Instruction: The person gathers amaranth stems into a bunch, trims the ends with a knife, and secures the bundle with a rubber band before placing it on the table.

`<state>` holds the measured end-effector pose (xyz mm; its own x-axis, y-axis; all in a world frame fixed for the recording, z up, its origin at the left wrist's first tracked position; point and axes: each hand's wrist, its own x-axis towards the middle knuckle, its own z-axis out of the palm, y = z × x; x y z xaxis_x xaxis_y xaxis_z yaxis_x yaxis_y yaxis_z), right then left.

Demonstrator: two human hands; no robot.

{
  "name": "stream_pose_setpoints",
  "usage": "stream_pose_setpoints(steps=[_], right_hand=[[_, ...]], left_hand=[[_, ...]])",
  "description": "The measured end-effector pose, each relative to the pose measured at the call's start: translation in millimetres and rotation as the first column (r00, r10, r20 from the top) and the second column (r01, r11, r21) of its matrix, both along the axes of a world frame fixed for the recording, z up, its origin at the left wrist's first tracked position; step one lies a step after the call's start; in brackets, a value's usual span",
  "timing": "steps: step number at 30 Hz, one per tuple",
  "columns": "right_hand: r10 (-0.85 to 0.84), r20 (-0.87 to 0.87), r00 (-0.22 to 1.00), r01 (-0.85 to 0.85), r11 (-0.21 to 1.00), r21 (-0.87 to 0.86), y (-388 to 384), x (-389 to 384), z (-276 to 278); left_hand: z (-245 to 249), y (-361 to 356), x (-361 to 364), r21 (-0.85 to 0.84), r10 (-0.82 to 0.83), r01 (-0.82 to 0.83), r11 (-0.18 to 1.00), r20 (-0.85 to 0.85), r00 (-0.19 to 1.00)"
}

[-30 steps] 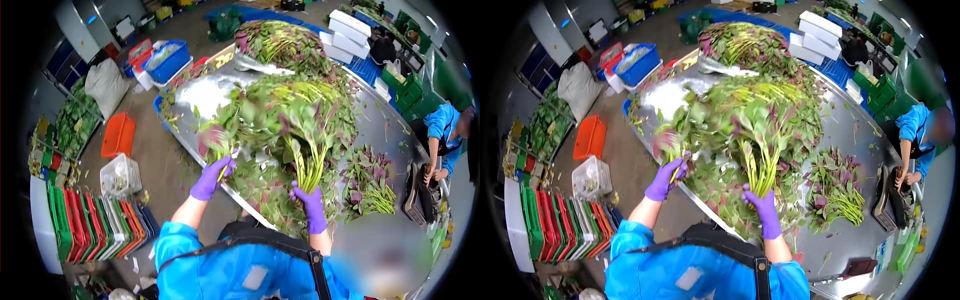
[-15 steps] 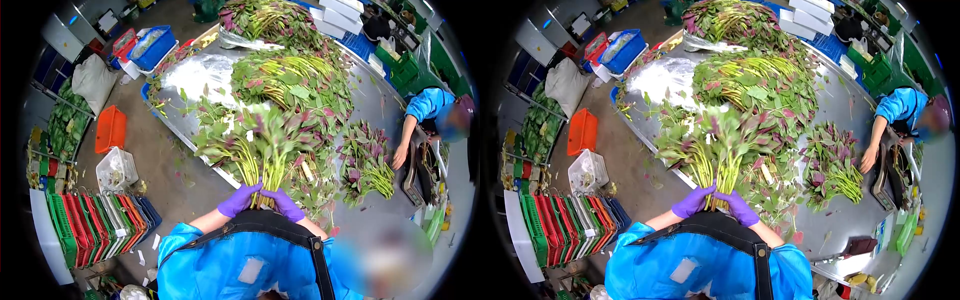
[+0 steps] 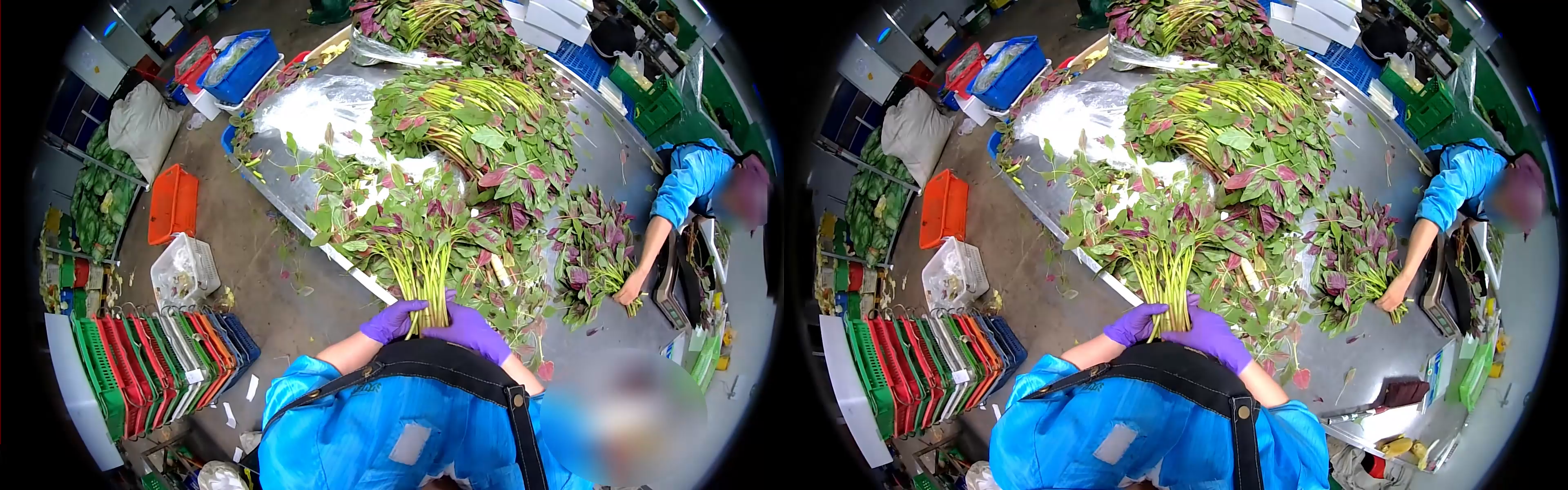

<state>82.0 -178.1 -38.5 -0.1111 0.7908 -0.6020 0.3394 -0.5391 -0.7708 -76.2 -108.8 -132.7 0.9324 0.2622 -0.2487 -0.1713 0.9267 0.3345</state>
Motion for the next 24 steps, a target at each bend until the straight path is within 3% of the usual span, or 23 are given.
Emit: stream_pose_setpoints(steps=[2, 3, 5, 7, 8, 10, 11, 13, 15, 17, 21, 24], right_hand=[[0.197, 0.377, 0.905, -0.2, 0.979, -0.031, 2, 12, 26], [0.197, 0.378, 0.905, -0.199, 0.979, -0.034, 7, 15, 24], [-0.074, 0.477, 0.876, -0.014, 0.984, 0.177, 20, 21, 11], [-0.229, 0.489, 0.842, -0.151, 0.77, 0.62, 43, 11, -12], [-0.227, 0.491, 0.841, -0.152, 0.773, 0.616, 55, 6, -26], [-0.094, 0.719, 0.689, -0.424, 0.753, 0.504, 76, -1, -48], [-0.089, 0.719, 0.689, -0.428, 0.751, 0.503, 80, -1, -51], [0.052, 0.738, 0.673, -0.396, 0.868, 0.3, 86, 1, -54], [0.075, 0.74, 0.669, -0.415, 0.863, 0.288, 85, 2, -59], [0.038, 0.686, 0.727, -0.398, 0.837, 0.375, 83, 0, -69], [0.073, 0.658, 0.749, -0.406, 0.836, 0.37, 84, 3, -72], [-0.129, 0.561, 0.818, -0.345, 0.67, 0.657, 64, -5, -69]], left_hand=[[11, 1, -2, -0.124, 0.017, -0.006, 0.992, 0.09, 0.996], [8, 0, -6, -0.126, 0.016, -0.005, 0.992, 0.091, 0.996], [-5, -6, -12, -0.199, -0.065, 0.072, 0.977, 0.041, 0.997], [-11, -11, -8, -0.208, -0.066, 0.064, 0.976, -0.004, 0.998], [-12, -13, -6, -0.128, -0.086, 0.073, 0.989, -0.094, 0.992], [-4, -13, -1, 0.039, -0.054, 0.064, 0.997, -0.221, 0.974], [-1, -15, -1, 0.037, -0.049, 0.058, 0.998, -0.22, 0.974], [1, -15, -1, 0.195, 0.088, -0.037, 0.98, -0.257, 0.962], [3, -10, -7, 0.212, 0.083, -0.026, 0.977, -0.262, 0.961], [4, -11, -10, 0.317, 0.107, -0.015, 0.948, -0.277, 0.955], [-14, -13, -13, 0.388, 0.177, -0.045, 0.921, -0.312, 0.933], [-11, -12, -15, 0.351, 0.143, -0.028, 0.936, -0.306, 0.941]])
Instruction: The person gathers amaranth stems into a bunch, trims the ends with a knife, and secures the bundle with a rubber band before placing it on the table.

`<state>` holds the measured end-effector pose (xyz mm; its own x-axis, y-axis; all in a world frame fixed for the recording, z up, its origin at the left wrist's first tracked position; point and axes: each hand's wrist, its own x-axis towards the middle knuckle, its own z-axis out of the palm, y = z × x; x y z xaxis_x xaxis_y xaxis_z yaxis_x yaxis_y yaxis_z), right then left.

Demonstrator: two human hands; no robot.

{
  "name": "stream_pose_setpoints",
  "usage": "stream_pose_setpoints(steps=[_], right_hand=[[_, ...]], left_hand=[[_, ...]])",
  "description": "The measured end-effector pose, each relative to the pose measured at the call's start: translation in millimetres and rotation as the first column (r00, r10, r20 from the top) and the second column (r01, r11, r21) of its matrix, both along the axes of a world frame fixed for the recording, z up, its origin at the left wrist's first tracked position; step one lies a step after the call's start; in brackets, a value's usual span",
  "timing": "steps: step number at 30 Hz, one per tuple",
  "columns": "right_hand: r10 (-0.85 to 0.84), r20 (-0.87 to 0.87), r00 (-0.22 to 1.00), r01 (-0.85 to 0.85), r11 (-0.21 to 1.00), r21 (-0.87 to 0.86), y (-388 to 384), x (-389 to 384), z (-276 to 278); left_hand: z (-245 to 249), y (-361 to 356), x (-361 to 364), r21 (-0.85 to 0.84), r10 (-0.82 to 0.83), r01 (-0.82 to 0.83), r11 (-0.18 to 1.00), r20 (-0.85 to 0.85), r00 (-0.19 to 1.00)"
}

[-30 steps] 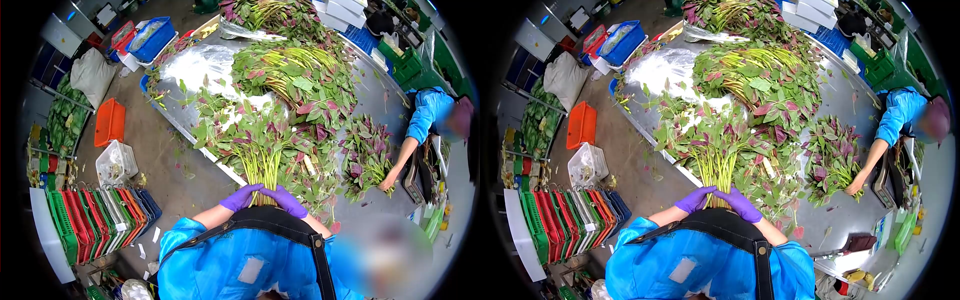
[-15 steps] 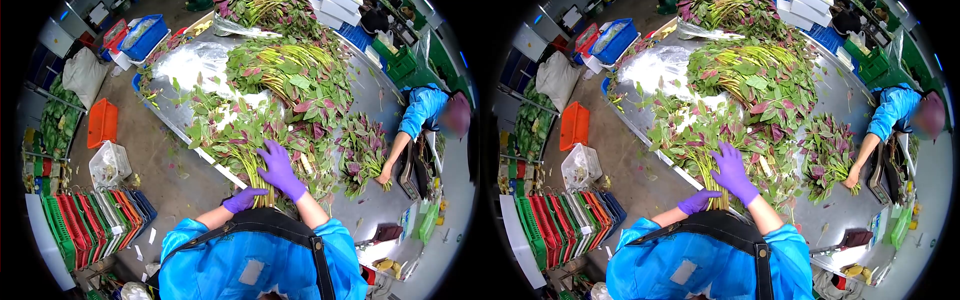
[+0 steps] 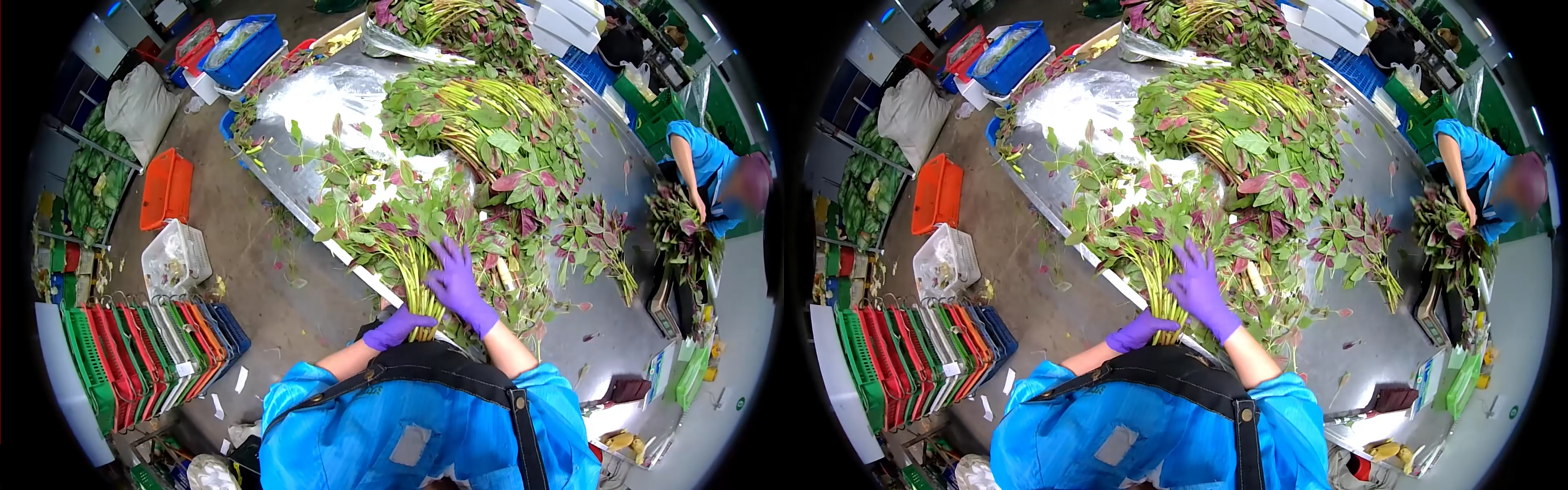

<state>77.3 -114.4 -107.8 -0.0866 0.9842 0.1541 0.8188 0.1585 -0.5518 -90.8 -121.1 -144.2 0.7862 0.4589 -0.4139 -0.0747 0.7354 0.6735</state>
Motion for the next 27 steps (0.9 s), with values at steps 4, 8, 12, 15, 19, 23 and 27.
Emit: stream_pose_setpoints(steps=[4, 8, 12, 15, 19, 23, 27], right_hand=[[0.223, -0.472, 0.853, -0.332, 0.93, -0.16, -54, -8, 23], [-0.3, -0.745, 0.595, -0.465, 0.627, -0.625, -73, 27, 46], [-0.233, -0.301, 0.925, 0.108, 0.919, -0.379, -36, 22, 53], [-0.134, -0.335, 0.933, 0.129, 0.991, -0.037, 10, -7, 46], [0.019, 0.098, 0.995, 0.013, 0.948, -0.318, 33, -13, 0], [0.049, -0.396, 0.917, -0.331, 0.65, -0.685, 4, 5, 46], [0.076, -0.617, 0.784, -0.603, 0.334, -0.725, -31, 39, 43]], left_hand=[[-5, 2, -4, 0.02, 0.084, -0.083, 0.996, -0.026, 0.996], [-2, 9, -12, -0.089, -0.098, 0.101, 0.991, 0.038, 0.994], [14, 12, -9, -0.165, -0.123, 0.153, 0.974, 0.181, 0.976], [14, 10, -9, -0.206, -0.114, 0.155, 0.966, 0.199, 0.973], [20, 12, -10, -0.195, -0.144, 0.167, 0.967, 0.127, 0.981], [15, 7, -10, -0.082, -0.063, 0.067, 0.994, 0.05, 0.997], [11, 11, -8, -0.068, -0.058, 0.064, 0.996, 0.084, 0.995]])
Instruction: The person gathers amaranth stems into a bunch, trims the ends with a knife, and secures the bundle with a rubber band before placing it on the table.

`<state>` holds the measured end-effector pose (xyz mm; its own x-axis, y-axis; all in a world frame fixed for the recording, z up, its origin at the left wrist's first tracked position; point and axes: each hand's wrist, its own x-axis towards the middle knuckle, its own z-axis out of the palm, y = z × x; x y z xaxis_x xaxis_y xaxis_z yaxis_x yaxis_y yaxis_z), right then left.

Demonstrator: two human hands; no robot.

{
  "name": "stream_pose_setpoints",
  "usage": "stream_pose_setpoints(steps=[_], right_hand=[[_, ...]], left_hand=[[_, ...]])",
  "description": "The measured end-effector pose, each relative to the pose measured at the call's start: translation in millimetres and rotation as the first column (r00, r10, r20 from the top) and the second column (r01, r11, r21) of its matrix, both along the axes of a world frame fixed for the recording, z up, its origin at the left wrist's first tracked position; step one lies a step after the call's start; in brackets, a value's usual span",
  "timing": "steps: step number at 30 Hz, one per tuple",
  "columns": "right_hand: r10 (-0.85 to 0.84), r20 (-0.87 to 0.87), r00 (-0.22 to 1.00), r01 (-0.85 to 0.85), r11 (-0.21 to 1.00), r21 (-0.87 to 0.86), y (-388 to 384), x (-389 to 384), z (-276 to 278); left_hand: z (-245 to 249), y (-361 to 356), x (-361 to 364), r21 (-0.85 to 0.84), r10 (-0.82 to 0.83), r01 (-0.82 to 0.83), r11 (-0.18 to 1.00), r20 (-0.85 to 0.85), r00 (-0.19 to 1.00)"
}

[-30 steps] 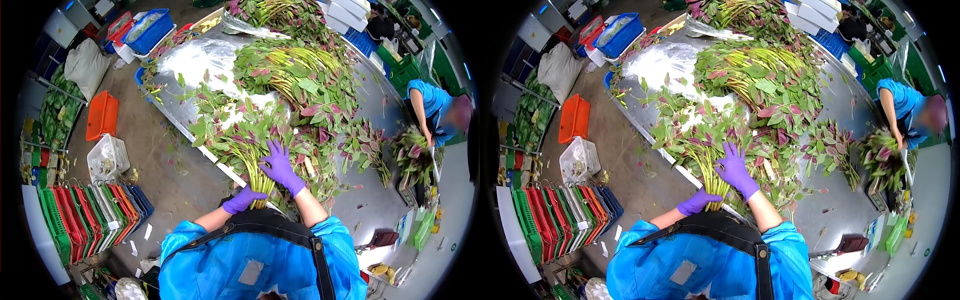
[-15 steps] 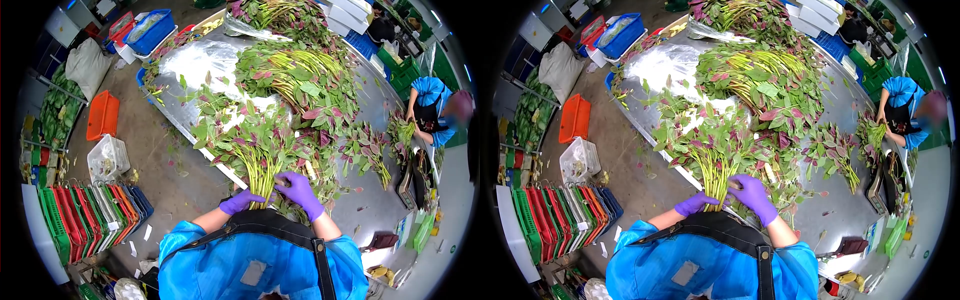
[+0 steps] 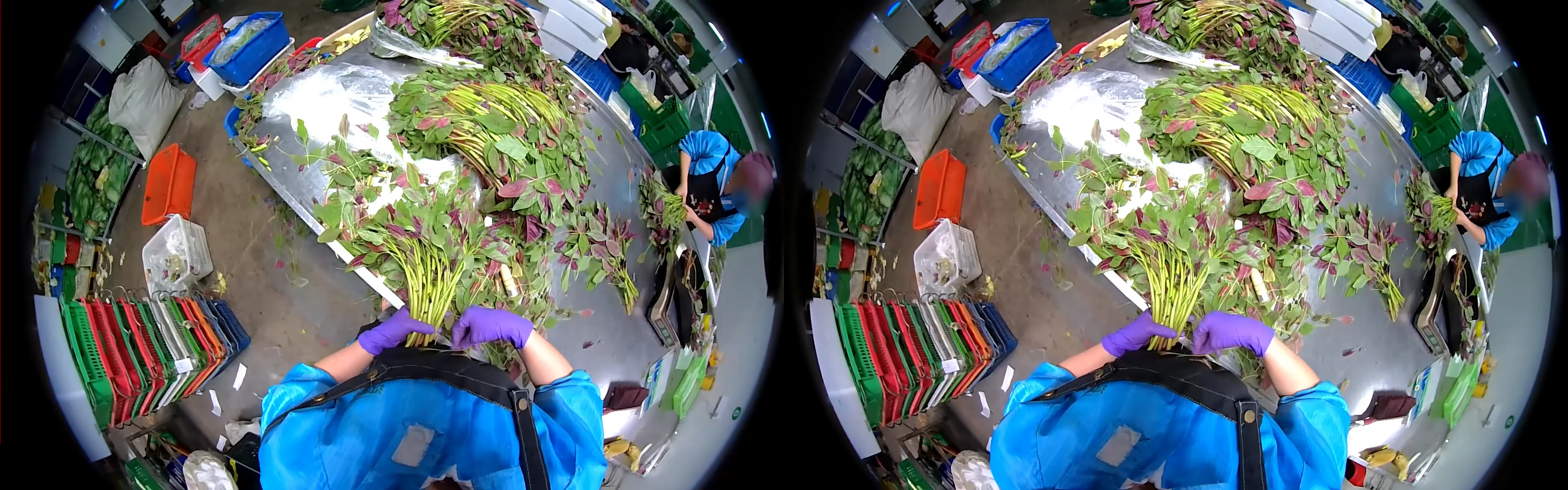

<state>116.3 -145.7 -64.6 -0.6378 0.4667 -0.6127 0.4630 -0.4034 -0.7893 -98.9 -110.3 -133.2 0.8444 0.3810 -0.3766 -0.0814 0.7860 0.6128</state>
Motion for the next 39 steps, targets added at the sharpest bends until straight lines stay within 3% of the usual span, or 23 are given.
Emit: stream_pose_setpoints(steps=[1, 2, 3, 5, 7, 9, 11, 16, 17, 20, 24, 26, 28, 29, 30, 31, 32, 34, 36, 38, 39], right_hand=[[0.004, 0.003, 1.0, -0.004, 1.0, 0.0, 1, 3, 1], [0.052, 0.176, 0.983, -0.099, 0.958, 0.268, 6, 4, 12], [0.048, 0.347, 0.937, -0.227, 0.838, 0.496, 13, 2, 18], [-0.312, 0.198, 0.929, 0.102, 0.731, 0.674, 32, -17, 12], [-0.438, 0.264, 0.859, 0.088, 0.636, 0.767, 61, -37, 7], [-0.41, 0.349, 0.843, 0.048, 0.703, 0.71, 85, -49, -5], [-0.374, 0.307, 0.875, 0.06, 0.714, 0.698, 102, -53, -29], [-0.268, 0.203, 0.942, 0.113, 0.822, 0.558, 115, -40, -57], [-0.313, 0.193, 0.93, 0.17, 0.831, 0.53, 112, -38, -52], [-0.337, 0.284, 0.898, 0.147, 0.837, 0.527, 106, -35, -42], [-0.528, 0.177, 0.831, 0.248, 0.636, 0.731, 70, -46, -56], [-0.434, 0.196, 0.879, 0.211, 0.725, 0.656, 40, -50, -39], [-0.198, -0.015, 0.98, 0.198, 0.97, 0.143, 19, -38, -7], [-0.2, -0.017, 0.98, 0.2, 0.969, 0.143, 10, -29, -10], [-0.092, 0.107, 0.99, 0.053, 0.944, 0.325, 2, -20, -15], [-0.009, 0.25, 0.968, -0.114, 0.873, 0.473, -3, -14, -17], [-0.013, 0.255, 0.967, -0.114, 0.873, 0.473, 4, -13, -6], [-0.062, 0.524, 0.85, -0.217, 0.864, 0.454, 33, -17, 23], [-0.466, 0.355, 0.811, 0.052, 0.661, 0.748, 54, -32, 16], [-0.61, 0.162, 0.775, 0.15, 0.428, 0.891, 79, -48, -9], [-0.612, 0.161, 0.774, 0.152, 0.427, 0.891, 88, -50, -29]], left_hand=[[0, 1, 0, 0.012, -0.017, 0.017, 1.0, -0.007, 1.0], [0, 1, -1, 0.022, -0.034, 0.034, 0.999, -0.017, 0.999], [-1, 0, -1, 0.021, -0.032, 0.033, 0.999, -0.019, 0.999], [-6, -3, -2, 0.063, -0.018, 0.024, 0.998, -0.081, 0.997], [-12, -7, -2, 0.073, -0.005, 0.012, 0.997, -0.104, 0.995], [-17, -11, -1, 0.083, 0.013, -0.002, 0.997, -0.127, 0.992], [-21, -14, -2, 0.342, 0.101, -0.038, 0.939, -0.167, 0.981], [-32, -17, -5, 0.293, 0.142, -0.089, 0.952, -0.166, 0.976], [-31, -18, -5, 0.288, 0.153, -0.103, 0.952, -0.157, 0.976], [-28, -16, -4, 0.31, 0.148, -0.095, 0.946, -0.152, 0.977], [-30, -15, -5, 0.333, 0.143, -0.082, 0.939, -0.163, 0.976], [-26, -13, -4, 0.317, 0.144, -0.098, 0.943, -0.124, 0.982], [-24, -10, -4, 0.301, 0.144, -0.111, 0.947, -0.091, 0.985], [-24, -10, -4, 0.235, 0.157, -0.143, 0.961, -0.04, 0.987], [-25, -10, -3, 0.165, 0.172, -0.172, 0.971, 0.012, 0.985], [-34, -9, -4, 0.21, 0.147, -0.138, 0.968, -0.027, 0.989], [-34, -9, -3, 0.209, 0.143, -0.136, 0.968, -0.022, 0.989], [-34, -8, -3, 0.28, 0.132, -0.105, 0.954, -0.078, 0.988], [-29, -7, -1, 0.362, 0.13, -0.081, 0.929, -0.113, 0.985], [-26, -10, 0, 0.378, 0.136, -0.084, 0.922, -0.112, 0.984], [-27, -9, 0, 0.379, 0.134, -0.082, 0.922, -0.114, 0.984]])
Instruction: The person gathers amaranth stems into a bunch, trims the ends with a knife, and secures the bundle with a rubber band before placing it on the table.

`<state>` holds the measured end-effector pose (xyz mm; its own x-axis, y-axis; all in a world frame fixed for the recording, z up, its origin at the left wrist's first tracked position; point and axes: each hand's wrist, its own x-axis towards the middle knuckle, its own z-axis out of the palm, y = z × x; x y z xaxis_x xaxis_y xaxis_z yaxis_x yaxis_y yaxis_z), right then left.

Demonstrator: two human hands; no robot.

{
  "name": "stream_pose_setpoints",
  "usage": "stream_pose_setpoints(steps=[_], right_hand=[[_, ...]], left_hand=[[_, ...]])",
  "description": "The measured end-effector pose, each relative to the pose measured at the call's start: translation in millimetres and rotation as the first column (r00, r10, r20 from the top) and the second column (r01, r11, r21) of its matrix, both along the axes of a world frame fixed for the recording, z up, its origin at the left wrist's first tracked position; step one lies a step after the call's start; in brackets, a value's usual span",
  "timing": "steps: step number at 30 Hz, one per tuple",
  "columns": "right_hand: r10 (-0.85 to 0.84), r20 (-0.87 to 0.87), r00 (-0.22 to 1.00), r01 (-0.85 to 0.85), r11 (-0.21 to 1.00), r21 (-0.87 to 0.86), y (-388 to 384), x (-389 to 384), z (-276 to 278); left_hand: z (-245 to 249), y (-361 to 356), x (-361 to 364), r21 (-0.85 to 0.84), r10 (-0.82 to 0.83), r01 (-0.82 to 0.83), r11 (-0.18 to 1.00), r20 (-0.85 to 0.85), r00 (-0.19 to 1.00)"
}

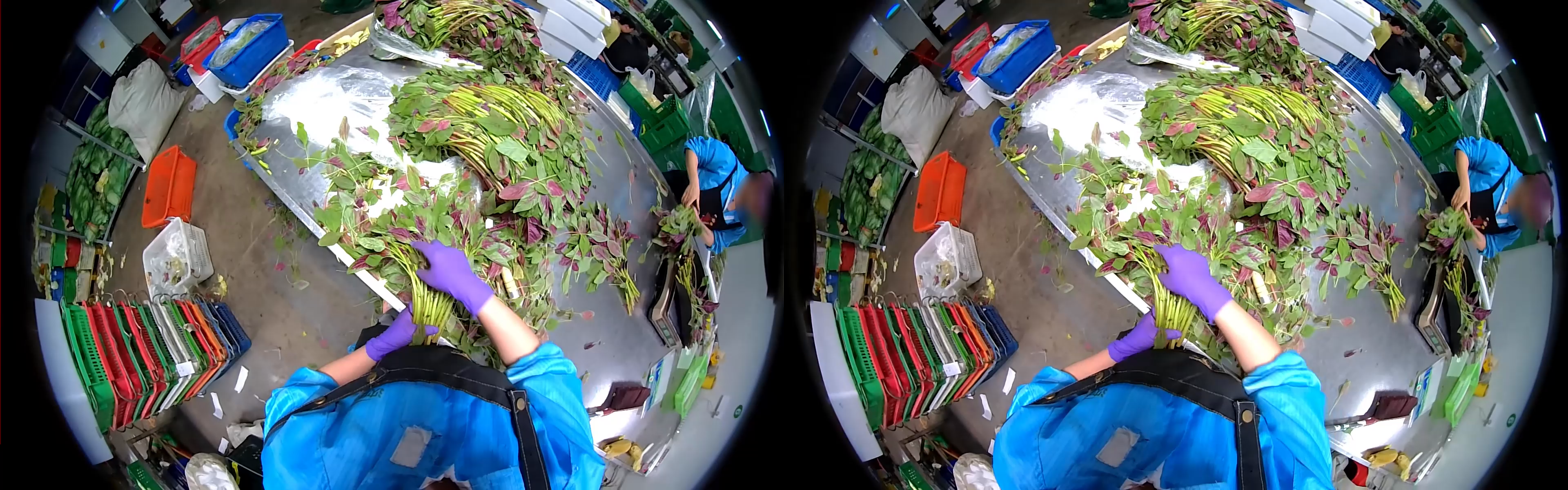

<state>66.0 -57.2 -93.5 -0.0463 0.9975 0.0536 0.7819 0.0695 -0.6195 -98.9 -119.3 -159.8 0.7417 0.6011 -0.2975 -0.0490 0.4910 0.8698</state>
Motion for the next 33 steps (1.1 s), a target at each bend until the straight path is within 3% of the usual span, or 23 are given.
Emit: stream_pose_setpoints(steps=[3, 5, 6, 8, 9, 11, 12, 14, 15, 17, 18, 19, 20, 21, 22, 24, 25, 27, 28, 29, 31, 32, 33], right_hand=[[0.079, 0.068, 0.995, -0.069, 0.989, -0.131, 10, -4, -29], [0.076, 0.075, 0.994, -0.063, 0.984, -0.166, 2, 5, -27], [0.097, 0.046, 0.994, -0.086, 0.976, -0.199, -7, 11, -11], [0.042, -0.409, 0.912, -0.242, 0.858, -0.453, -26, 29, 20], [0.041, -0.406, 0.913, -0.241, 0.857, -0.456, -36, 37, 20], [0.033, -0.53, 0.847, -0.392, 0.712, -0.582, -50, 50, 22], [0.033, -0.525, 0.85, -0.389, 0.713, -0.584, -55, 50, 23], [-0.187, -0.496, 0.848, -0.071, 0.887, -0.455, -62, 50, 25], [-0.19, -0.494, 0.848, -0.068, 0.887, -0.458, -62, 48, 26], [-0.169, -0.496, 0.851, 0.15, 0.986, -0.079, -58, 37, 28], [-0.007, -0.418, 0.908, 0.058, 0.992, 0.108, -56, 29, 35], [0.096, -0.419, 0.903, -0.045, 0.991, 0.129, -57, 24, 27], [0.159, -0.461, 0.873, -0.239, 0.963, -0.121, -59, 23, 34], [0.203, -0.516, 0.832, -0.42, 0.838, -0.348, -61, 23, 40], [0.203, -0.516, 0.832, -0.42, 0.839, -0.347, -64, 27, 29], [0.437, -0.669, 0.6, -0.799, 0.366, -0.478, -71, 38, 2], [0.438, -0.669, 0.6, -0.799, 0.366, -0.477, -73, 44, -1], [0.483, -0.361, 0.798, -0.6, 0.575, -0.557, -69, 49, 10], [0.43, -0.095, 0.898, -0.392, 0.682, -0.618, -62, 45, 14], [0.43, -0.095, 0.898, -0.392, 0.681, -0.618, -54, 41, 17], [0.074, -0.023, 0.997, -0.078, 0.954, -0.289, -39, 34, 20], [0.071, -0.023, 0.997, -0.074, 0.955, -0.289, -32, 32, 14], [0.057, -0.011, 0.998, -0.058, 0.981, -0.185, -24, 29, 3]], left_hand=[[-3, 1, -2, 0.049, -0.103, 0.106, 0.993, -0.065, 0.993], [-4, -3, -2, 0.003, -0.034, 0.034, 0.999, -0.041, 0.999], [-14, -7, -1, 0.085, 0.023, -0.022, 0.996, -0.019, 1.0], [-18, -8, -2, 0.055, 0.031, -0.03, 0.998, -0.002, 1.0], [-19, -8, -2, 0.027, 0.027, -0.027, 0.999, 0.011, 1.0], [-16, -7, -2, -0.052, 0.022, -0.02, 0.998, 0.029, 0.999], [-14, -6, -2, -0.133, 0.018, -0.013, 0.991, 0.04, 0.999], [-8, -2, -1, -0.116, 0.0, 0.003, 0.993, 0.031, 1.0], [-6, -2, -1, -0.101, -0.016, 0.017, 0.995, 0.017, 1.0], [-10, -3, 2, -0.087, 0.016, -0.011, 0.996, 0.056, 0.998], [-9, -1, 1, -0.101, -0.025, 0.029, 0.994, 0.041, 0.999], [-9, 0, 1, -0.114, -0.067, 0.069, 0.991, 0.026, 0.997], [-9, 0, 1, -0.113, -0.066, 0.068, 0.991, 0.024, 0.998], [-9, 0, 3, -0.089, -0.029, 0.034, 0.995, 0.05, 0.998], [-9, 0, 4, -0.068, 0.007, -0.001, 0.998, 0.078, 0.997], [-7, 0, 3, -0.123, 0.006, 0.004, 0.992, 0.082, 0.997], [-6, -1, 2, -0.18, 0.008, 0.008, 0.984, 0.087, 0.996], [6, 2, 1, -0.204, -0.012, 0.025, 0.979, 0.066, 0.998], [9, 3, 1, -0.229, -0.033, 0.043, 0.973, 0.047, 0.998], [6, 1, 2, -0.229, -0.033, 0.043, 0.973, 0.047, 0.998], [-3, -5, 6, -0.206, 0.064, -0.055, 0.977, 0.038, 0.997], [-2, -4, 6, -0.206, 0.06, -0.051, 0.977, 0.038, 0.997], [1, -3, 5, -0.252, 0.013, 0.008, 0.968, 0.079, 0.997]])
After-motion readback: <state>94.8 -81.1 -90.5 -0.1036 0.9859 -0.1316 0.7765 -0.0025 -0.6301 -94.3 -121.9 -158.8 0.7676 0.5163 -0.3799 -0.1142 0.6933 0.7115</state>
